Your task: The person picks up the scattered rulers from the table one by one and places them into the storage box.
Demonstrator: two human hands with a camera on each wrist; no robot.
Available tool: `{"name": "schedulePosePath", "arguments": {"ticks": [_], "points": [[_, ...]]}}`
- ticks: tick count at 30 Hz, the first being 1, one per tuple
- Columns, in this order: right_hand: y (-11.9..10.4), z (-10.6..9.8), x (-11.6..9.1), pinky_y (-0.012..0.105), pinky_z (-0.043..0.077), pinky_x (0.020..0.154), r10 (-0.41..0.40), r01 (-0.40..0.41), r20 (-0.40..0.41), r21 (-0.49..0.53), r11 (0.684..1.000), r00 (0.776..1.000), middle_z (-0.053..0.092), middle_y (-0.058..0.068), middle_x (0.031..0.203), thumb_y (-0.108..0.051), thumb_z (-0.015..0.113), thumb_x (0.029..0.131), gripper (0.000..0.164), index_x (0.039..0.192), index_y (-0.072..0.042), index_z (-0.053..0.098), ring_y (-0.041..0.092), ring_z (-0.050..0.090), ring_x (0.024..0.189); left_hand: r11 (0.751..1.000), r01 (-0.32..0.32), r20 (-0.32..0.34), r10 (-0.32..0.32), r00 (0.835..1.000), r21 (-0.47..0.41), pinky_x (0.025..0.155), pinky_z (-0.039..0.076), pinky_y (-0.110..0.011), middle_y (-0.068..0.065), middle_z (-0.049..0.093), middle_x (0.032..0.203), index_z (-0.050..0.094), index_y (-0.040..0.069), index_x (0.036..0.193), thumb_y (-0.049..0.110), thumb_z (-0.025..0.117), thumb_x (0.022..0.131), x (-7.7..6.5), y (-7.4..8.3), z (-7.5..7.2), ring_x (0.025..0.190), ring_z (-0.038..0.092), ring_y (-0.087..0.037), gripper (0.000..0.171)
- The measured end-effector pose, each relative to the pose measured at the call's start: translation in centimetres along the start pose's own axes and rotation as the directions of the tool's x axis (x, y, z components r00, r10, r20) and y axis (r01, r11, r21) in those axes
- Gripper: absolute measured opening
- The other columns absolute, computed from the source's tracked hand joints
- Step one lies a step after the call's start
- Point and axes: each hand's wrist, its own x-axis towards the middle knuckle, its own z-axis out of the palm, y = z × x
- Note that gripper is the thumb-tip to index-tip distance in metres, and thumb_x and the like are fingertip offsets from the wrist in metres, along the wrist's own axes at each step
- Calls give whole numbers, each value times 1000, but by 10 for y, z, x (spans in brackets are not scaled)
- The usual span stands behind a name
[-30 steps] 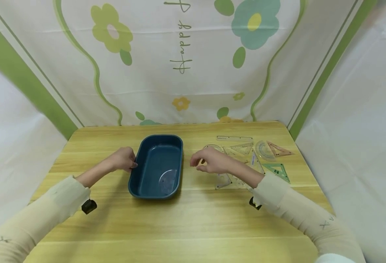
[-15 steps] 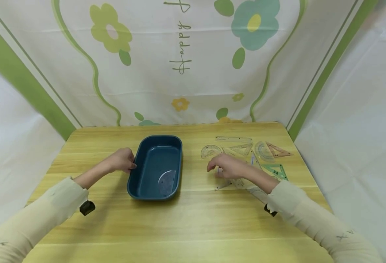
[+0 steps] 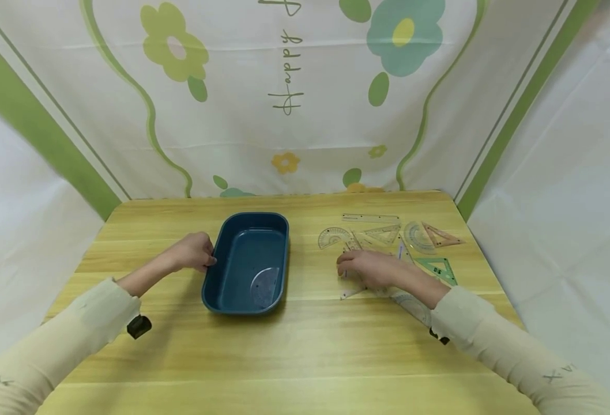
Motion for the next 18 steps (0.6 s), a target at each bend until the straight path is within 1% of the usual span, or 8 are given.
{"name": "schedulePosePath", "arguments": {"ticks": [2, 4, 7, 8, 10, 14, 16, 18], "points": [[1, 3, -1, 45, 58, 86, -18, 17, -5, -29, 999, 1000, 59, 18, 135, 10, 76, 77, 46, 117, -11, 67, 40, 59, 123, 1000, -4, -1, 4, 1000, -1, 67, 61, -34, -6, 59, 53, 41, 15, 51, -2, 63, 90, 0, 0, 1, 70, 74, -28, 48], [3, 6, -1, 44, 58, 86, -29, 28, -3, -53, 998, 1000, 60, 16, 135, 11, 73, 80, 46, 118, -12, 67, 38, 58, 124, 1000, -5, -1, 5, 1000, 0, 68, 61, -34, -6, 58, 53, 41, 15, 51, -2, 63, 90, 0, 0, 1, 70, 74, -28, 48], [6, 11, -1, 44, 57, 90, -44, 44, -4, -87, 995, 999, 61, 13, 134, 9, 73, 81, 45, 120, -13, 66, 35, 58, 125, 1000, -8, 3, 8, 1000, 5, 67, 61, -33, -4, 57, 52, 41, 15, 51, -1, 63, 90, 1, 1, 0, 69, 74, -27, 48], [7, 12, 0, 43, 57, 91, -51, 51, -2, -102, 993, 999, 61, 12, 133, 9, 74, 81, 47, 120, -14, 66, 34, 58, 125, 1000, -8, 4, 8, 1000, 7, 66, 61, -32, -3, 56, 52, 41, 15, 51, -2, 63, 90, 1, 1, 0, 68, 74, -27, 49], [9, 14, 2, 43, 56, 93, -70, 69, 0, -143, 987, 998, 61, 10, 132, 9, 77, 76, 53, 121, -14, 65, 31, 58, 125, 1000, -8, 3, 8, 1000, 8, 66, 61, -32, -3, 56, 51, 40, 15, 51, -2, 63, 90, 1, 1, 0, 67, 74, -26, 49], [9, 13, 7, 40, 55, 95, -107, 106, 9, -243, 964, 994, 62, 7, 129, 8, 84, 65, 64, 120, -15, 62, 28, 59, 120, 1000, -5, 0, 5, 1000, -8, 68, 61, -34, -10, 63, 56, 42, 14, 51, -3, 63, 90, 1, 1, 0, 68, 74, -26, 47], [9, 11, 10, 39, 55, 93, -107, 110, 27, -265, 958, 994, 61, 6, 128, 8, 84, 63, 66, 120, -15, 60, 26, 59, 119, 1000, -3, 1, 3, 1000, -14, 68, 61, -35, -13, 65, 59, 43, 13, 51, -3, 63, 90, 0, 1, 0, 69, 74, -27, 46], [8, 10, 12, 39, 56, 90, -102, 110, 44, -270, 957, 994, 62, 6, 127, 11, 83, 63, 66, 119, -14, 59, 25, 59, 118, 1000, -6, 4, 6, 1000, -15, 68, 61, -34, -12, 64, 57, 43, 13, 51, -3, 63, 90, 0, 2, 0, 69, 74, -28, 46]]}}
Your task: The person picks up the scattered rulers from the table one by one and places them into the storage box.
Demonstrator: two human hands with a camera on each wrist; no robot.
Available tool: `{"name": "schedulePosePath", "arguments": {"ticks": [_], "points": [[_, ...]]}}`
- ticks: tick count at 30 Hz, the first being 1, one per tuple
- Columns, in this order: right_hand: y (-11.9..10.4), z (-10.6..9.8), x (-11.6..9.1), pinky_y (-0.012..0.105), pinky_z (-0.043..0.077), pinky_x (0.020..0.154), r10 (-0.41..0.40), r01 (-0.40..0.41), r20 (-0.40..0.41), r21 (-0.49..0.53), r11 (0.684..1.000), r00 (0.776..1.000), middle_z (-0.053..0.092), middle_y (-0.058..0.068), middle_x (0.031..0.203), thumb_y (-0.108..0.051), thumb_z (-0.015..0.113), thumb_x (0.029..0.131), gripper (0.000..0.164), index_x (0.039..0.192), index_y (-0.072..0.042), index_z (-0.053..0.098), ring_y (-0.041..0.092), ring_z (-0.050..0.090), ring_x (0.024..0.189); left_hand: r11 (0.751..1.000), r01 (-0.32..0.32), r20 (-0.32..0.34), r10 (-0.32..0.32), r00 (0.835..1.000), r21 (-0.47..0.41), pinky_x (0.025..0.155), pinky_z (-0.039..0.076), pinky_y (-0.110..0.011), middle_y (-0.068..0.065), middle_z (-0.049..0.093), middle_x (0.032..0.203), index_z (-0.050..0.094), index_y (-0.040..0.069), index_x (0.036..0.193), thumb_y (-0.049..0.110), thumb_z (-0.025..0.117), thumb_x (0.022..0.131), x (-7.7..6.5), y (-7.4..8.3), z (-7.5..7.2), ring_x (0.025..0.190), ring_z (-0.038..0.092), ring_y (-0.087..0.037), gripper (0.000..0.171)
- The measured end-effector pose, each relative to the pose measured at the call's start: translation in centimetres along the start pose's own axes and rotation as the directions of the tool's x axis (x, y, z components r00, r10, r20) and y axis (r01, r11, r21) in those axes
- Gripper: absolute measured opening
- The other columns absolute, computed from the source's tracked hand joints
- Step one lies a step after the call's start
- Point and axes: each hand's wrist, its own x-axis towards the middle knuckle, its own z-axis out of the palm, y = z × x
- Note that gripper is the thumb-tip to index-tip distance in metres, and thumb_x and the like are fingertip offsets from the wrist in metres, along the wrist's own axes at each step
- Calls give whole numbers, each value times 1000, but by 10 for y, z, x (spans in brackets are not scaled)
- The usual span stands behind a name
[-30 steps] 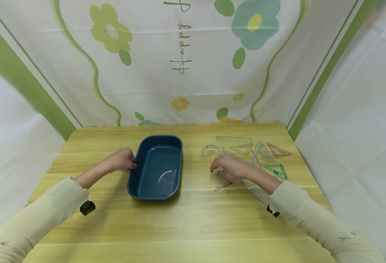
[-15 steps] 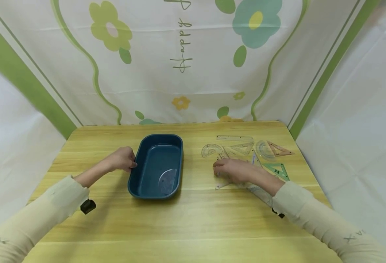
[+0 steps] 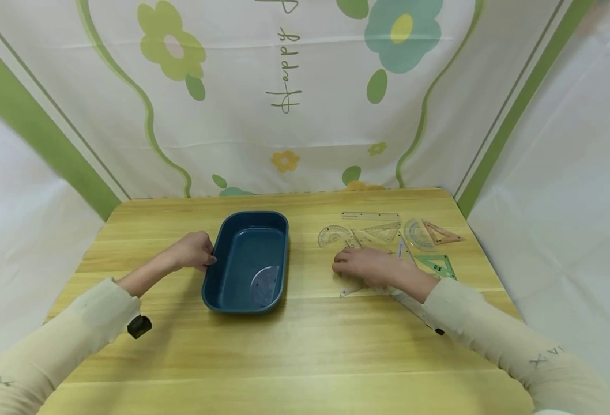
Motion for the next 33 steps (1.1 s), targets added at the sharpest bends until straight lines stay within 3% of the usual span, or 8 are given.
{"name": "schedulePosePath", "arguments": {"ticks": [8, 13, 16, 19, 23, 25, 28, 33], "points": [[-2, -9, 6, 41, 52, 78, -41, 38, -22, -139, 990, 999, 68, -5, 100, 1, 81, 76, 46, 108, -20, 57, 17, 60, 91, 1000, -15, -3, 15, 1000, 3, 67, 61, -33, -3, 53, 49, 37, 16, 51, -4, 62, 89, 0, 0, 0, 69, 74, -29, 50], [-4, -13, 10, 39, 52, 76, -60, 61, 12, -153, 986, 998, 67, -8, 88, -8, 86, 71, 38, 98, -24, 64, 14, 61, 82, 1000, 2, -3, -2, 1000, 4, 68, 61, -34, -5, 57, 52, 37, 16, 51, -4, 62, 89, 0, 0, 0, 69, 74, -28, 49], [-6, -15, 11, 29, 49, 66, -51, 54, 39, -80, 995, 998, 64, -8, 76, 1, 82, 72, 30, 85, -21, 66, 8, 55, 68, 1000, 3, -1, -3, 1000, 16, 67, 61, -33, -8, 60, 54, 38, 16, 51, -3, 63, 89, 1, 0, 1, 69, 74, -27, 49], [-6, -18, 10, 19, 38, 57, -50, 49, 25, 43, 998, 998, 54, -10, 65, 8, 75, 75, 27, 75, -16, 63, 2, 40, 59, 1000, 0, 3, 0, 1000, 18, 67, 61, -33, -5, 57, 51, 38, 16, 51, -3, 63, 89, 1, 0, 0, 69, 74, -27, 50], [-4, -21, 5, 18, 27, 57, -42, 44, -12, 169, 985, 999, 33, -12, 60, 1, 72, 86, 25, 71, -11, 57, 1, 23, 58, 1000, -2, 6, 2, 1000, 13, 68, 61, -34, 3, 47, 47, 36, 17, 50, -3, 63, 90, 0, 0, -1, 70, 74, -28, 51], [-2, -22, 1, 18, 26, 57, -22, 26, -27, 192, 981, 999, 33, -12, 60, 0, 72, 88, 24, 73, -11, 57, 1, 22, 57, 1000, -3, 8, 3, 1000, 20, 68, 61, -34, 3, 45, 47, 36, 17, 50, -2, 63, 90, -1, 0, -1, 70, 74, -28, 51], [-1, -24, -3, 17, 32, 55, 34, -28, -28, 194, 981, 999, 47, -12, 59, 1, 71, 88, 18, 82, -12, 61, -2, 29, 54, 1000, -6, 9, 6, 1000, 28, 67, 61, -33, 3, 46, 47, 36, 17, 50, -1, 63, 90, -1, 0, -1, 69, 74, -28, 51], [-2, -28, -10, 19, 49, 58, 114, -105, -26, 236, 966, 993, 69, -4, 72, -3, 75, 86, 14, 94, -11, 68, 0, 59, 60, 999, -16, 2, 16, 1000, 40, 67, 61, -34, 4, 42, 46, 35, 17, 49, -2, 62, 89, -2, 0, -1, 67, 73, -27, 52]]}}
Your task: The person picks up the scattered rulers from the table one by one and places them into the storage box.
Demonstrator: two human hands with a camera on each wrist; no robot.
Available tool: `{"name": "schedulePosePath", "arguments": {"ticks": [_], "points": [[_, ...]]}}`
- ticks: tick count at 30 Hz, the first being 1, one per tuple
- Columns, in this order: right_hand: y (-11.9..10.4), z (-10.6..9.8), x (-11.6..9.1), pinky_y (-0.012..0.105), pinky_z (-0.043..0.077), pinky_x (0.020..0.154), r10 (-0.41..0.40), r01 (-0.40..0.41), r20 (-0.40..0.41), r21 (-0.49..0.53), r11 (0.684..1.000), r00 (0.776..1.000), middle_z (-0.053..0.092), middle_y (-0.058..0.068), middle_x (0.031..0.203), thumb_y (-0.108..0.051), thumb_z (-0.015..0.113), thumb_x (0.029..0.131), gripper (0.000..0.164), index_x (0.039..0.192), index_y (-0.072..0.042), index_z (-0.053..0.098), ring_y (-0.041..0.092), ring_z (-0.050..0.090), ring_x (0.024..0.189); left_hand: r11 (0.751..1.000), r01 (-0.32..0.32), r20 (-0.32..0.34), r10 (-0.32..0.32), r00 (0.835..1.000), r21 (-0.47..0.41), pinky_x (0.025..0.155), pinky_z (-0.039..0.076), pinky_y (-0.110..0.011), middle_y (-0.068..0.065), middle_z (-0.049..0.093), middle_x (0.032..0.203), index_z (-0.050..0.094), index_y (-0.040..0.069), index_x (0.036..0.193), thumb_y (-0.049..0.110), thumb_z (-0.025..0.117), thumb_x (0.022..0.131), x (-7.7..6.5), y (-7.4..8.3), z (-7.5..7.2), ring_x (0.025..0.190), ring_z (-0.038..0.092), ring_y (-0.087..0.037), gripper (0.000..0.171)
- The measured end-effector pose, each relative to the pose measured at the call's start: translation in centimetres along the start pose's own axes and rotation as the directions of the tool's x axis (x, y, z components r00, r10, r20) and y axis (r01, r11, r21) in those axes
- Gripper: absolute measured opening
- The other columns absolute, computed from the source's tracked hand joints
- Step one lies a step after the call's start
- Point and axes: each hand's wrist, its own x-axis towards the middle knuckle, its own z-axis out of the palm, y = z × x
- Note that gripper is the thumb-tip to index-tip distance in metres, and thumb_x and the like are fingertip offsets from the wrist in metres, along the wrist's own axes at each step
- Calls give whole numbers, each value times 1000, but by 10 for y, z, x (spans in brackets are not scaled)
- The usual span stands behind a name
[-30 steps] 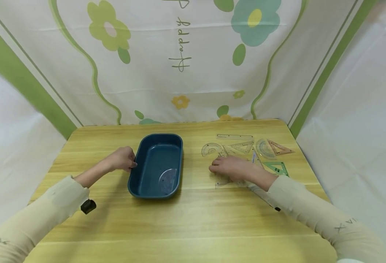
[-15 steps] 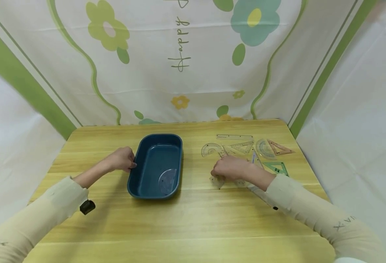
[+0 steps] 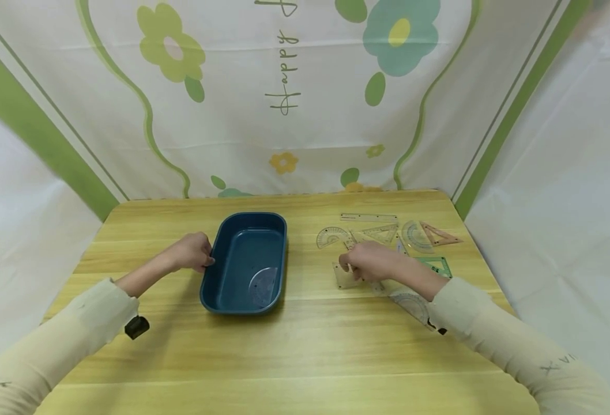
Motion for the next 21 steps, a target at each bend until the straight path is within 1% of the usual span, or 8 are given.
{"name": "schedulePosePath", "arguments": {"ticks": [2, 4, 8, 10, 13, 16, 19, 21], "points": [[0, -2, -2, 21, 52, 60, 24, -24, 5, 41, 999, 1000, 70, -3, 74, -4, 74, 86, 11, 94, -10, 69, 1, 63, 63, 1000, -1, -3, 1, 1000, 1, 66, 61, -34, 3, 44, 46, 36, 17, 49, -2, 62, 89, 0, 0, 0, 66, 73, -27, 51], [-1, -4, -3, 21, 52, 61, 46, -47, 9, 86, 995, 999, 70, -3, 75, -3, 73, 87, 10, 93, -10, 69, 1, 64, 64, 1000, -2, -7, 2, 1000, 5, 65, 61, -33, -2, 51, 47, 37, 17, 49, -2, 62, 88, 0, 0, 0, 66, 73, -27, 50], [-2, -8, -5, 20, 50, 60, 70, -71, 13, 138, 988, 997, 69, -3, 73, -2, 72, 88, 8, 91, -9, 68, -1, 61, 62, 1000, -3, -10, 3, 1000, 14, 63, 60, -31, -15, 63, 56, 41, 15, 49, -3, 62, 88, 0, 0, 0, 67, 74, -27, 48], [-2, -9, -6, 20, 48, 59, 78, -79, 11, 157, 984, 997, 67, -4, 72, -3, 72, 88, 9, 88, -10, 67, -1, 58, 61, 1000, 0, -11, 0, 1000, 20, 63, 60, -31, -18, 65, 59, 42, 15, 48, -3, 62, 88, 0, 0, 0, 67, 74, -28, 48], [-3, -11, -7, 19, 48, 58, 84, -82, 0, 193, 978, 996, 66, -5, 71, -3, 73, 87, 13, 83, -12, 65, -1, 58, 61, 1000, 3, -9, -2, 1000, 25, 65, 60, -32, -16, 65, 58, 42, 15, 48, -3, 62, 88, 0, 1, 0, 68, 74, -28, 48], [-6, -13, -7, 18, 48, 57, 96, -92, -5, 229, 969, 995, 66, -3, 70, -1, 71, 88, 17, 80, -13, 63, 0, 60, 60, 1000, 4, -7, -3, 1000, 28, 65, 60, -32, -9, 60, 52, 40, 16, 48, -3, 62, 88, 0, 1, 0, 67, 74, -27, 49], [-9, -15, -7, 17, 50, 57, 106, -101, -5, 253, 962, 994, 68, -1, 71, -1, 69, 90, 14, 82, -11, 64, 0, 63, 61, 1000, 4, -6, -3, 1000, 30, 62, 59, -30, -2, 53, 47, 39, 16, 48, -2, 63, 88, 0, 1, 0, 65, 73, -27, 51], [-11, -16, -7, 17, 50, 57, 108, -101, -11, 263, 959, 994, 69, 0, 72, -2, 68, 91, 11, 84, -10, 65, 1, 64, 61, 1000, 4, -5, -4, 1000, 31, 62, 59, -30, -1, 51, 46, 39, 16, 47, -2, 63, 88, 0, 1, 0, 64, 73, -27, 51]]}}
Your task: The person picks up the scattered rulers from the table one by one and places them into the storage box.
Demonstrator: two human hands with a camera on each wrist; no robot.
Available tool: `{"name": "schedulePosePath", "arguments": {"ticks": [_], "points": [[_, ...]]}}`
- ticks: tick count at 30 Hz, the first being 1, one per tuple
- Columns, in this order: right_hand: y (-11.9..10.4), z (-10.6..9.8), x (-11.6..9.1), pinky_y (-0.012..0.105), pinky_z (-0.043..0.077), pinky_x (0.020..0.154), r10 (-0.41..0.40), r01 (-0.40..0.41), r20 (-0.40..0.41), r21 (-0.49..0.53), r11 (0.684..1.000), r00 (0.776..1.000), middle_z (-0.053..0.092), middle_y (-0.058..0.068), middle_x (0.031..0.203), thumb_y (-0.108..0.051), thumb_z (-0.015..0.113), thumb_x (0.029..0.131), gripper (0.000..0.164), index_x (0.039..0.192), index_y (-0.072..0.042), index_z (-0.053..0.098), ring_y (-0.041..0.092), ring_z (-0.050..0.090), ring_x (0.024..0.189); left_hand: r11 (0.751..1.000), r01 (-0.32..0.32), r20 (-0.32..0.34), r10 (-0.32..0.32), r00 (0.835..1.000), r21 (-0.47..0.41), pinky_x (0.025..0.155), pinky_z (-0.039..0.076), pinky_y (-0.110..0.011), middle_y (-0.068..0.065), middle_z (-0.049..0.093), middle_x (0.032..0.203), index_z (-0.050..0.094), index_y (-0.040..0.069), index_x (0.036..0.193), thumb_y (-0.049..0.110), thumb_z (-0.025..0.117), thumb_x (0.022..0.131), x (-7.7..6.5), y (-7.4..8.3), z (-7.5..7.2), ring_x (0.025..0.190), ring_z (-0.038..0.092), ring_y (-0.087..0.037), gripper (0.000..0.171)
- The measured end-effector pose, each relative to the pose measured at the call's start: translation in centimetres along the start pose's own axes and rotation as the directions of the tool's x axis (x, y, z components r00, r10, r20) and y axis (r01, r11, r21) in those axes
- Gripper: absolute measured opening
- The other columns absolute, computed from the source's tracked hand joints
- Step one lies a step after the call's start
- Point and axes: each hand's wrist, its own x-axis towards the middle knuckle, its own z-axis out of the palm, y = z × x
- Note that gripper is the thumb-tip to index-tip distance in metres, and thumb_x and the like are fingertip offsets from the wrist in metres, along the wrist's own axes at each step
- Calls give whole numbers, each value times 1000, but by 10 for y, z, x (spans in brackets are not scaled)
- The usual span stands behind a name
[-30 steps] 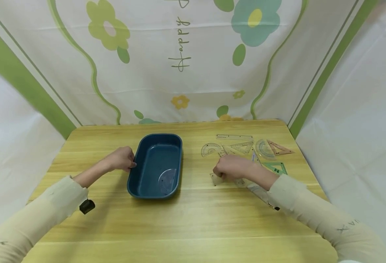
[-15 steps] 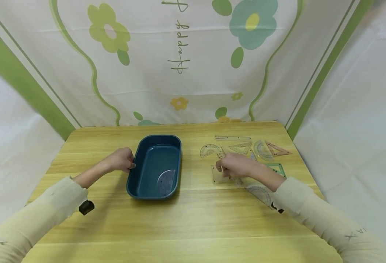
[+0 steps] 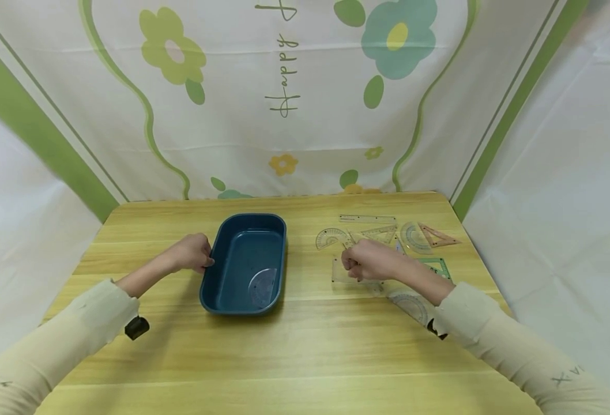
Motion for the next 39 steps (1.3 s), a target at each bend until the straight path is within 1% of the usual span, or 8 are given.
{"name": "schedulePosePath", "arguments": {"ticks": [9, 13, 16, 22, 27, 32, 34, 39], "points": [[-16, -6, 3, 17, 51, 56, -5, 6, -40, 24, 1000, 999, 69, -5, 71, -4, 67, 93, 14, 83, -13, 64, 1, 63, 59, 1000, 2, -2, -2, 1000, -27, 67, 61, -34, 1, 49, 47, 37, 16, 49, -3, 62, 89, 0, 0, 0, 67, 74, -27, 50], [-22, -9, 5, 16, 52, 57, -22, 24, -52, 39, 999, 998, 72, -1, 74, -6, 69, 92, 12, 83, -12, 63, 2, 66, 62, 1000, -5, -10, 5, 1000, -24, 64, 60, -32, 4, 43, 45, 36, 17, 49, -3, 61, 88, 0, -1, 0, 64, 73, -26, 51], [-27, -10, 7, 14, 54, 61, -33, 36, -66, 53, 998, 997, 74, 3, 76, -8, 71, 91, 12, 84, -12, 63, 1, 69, 65, 1000, -13, -16, 13, 1000, -18, 61, 59, -30, 4, 44, 45, 36, 17, 48, -3, 62, 88, 0, -1, 1, 62, 72, -26, 51], [-37, -10, 14, 14, 54, 61, -22, 27, -87, 66, 997, 996, 74, 1, 76, -12, 72, 91, 9, 84, -13, 66, 3, 70, 66, 1000, -7, -15, 7, 1000, -21, 64, 60, -32, 5, 39, 44, 35, 17, 49, -3, 62, 88, -2, -1, 0, 62, 72, -26, 52], [-42, -7, 21, 14, 53, 59, -20, 25, -113, 44, 999, 993, 73, 0, 76, -16, 72, 91, 8, 85, -14, 67, 4, 70, 65, 1000, -12, -14, 12, 1000, -13, 65, 61, -35, 4, 42, 44, 36, 17, 48, -4, 62, 88, -3, 0, 0, 54, 69, -18, 52], [-43, -4, 30, 13, 53, 58, -17, 25, -131, 60, 998, 991, 73, 1, 76, -14, 70, 92, 8, 85, -13, 68, 3, 70, 66, 1000, -6, -17, 5, 1000, -11, 64, 61, -34, 4, 43, 45, 37, 17, 48, -4, 62, 88, -2, 0, 1, 49, 65, -10, 51], [-44, -5, 33, 14, 53, 58, -15, 25, -131, 79, 997, 991, 73, 2, 77, -13, 69, 93, 9, 84, -12, 68, 5, 71, 66, 1000, -3, -15, 3, 1000, -11, 64, 61, -34, 4, 43, 45, 37, 17, 49, -4, 63, 88, -2, 0, 1, 49, 64, -10, 51], [-47, -6, 41, 14, 53, 57, -44, 57, -142, 82, 995, 989, 72, 0, 73, -11, 70, 92, 9, 83, -10, 69, 10, 72, 65, 1000, 0, -18, 0, 1000, -20, 65, 61, -34, 0, 50, 47, 38, 16, 49, -4, 63, 88, -2, -1, 1, 56, 70, -20, 51]]}}
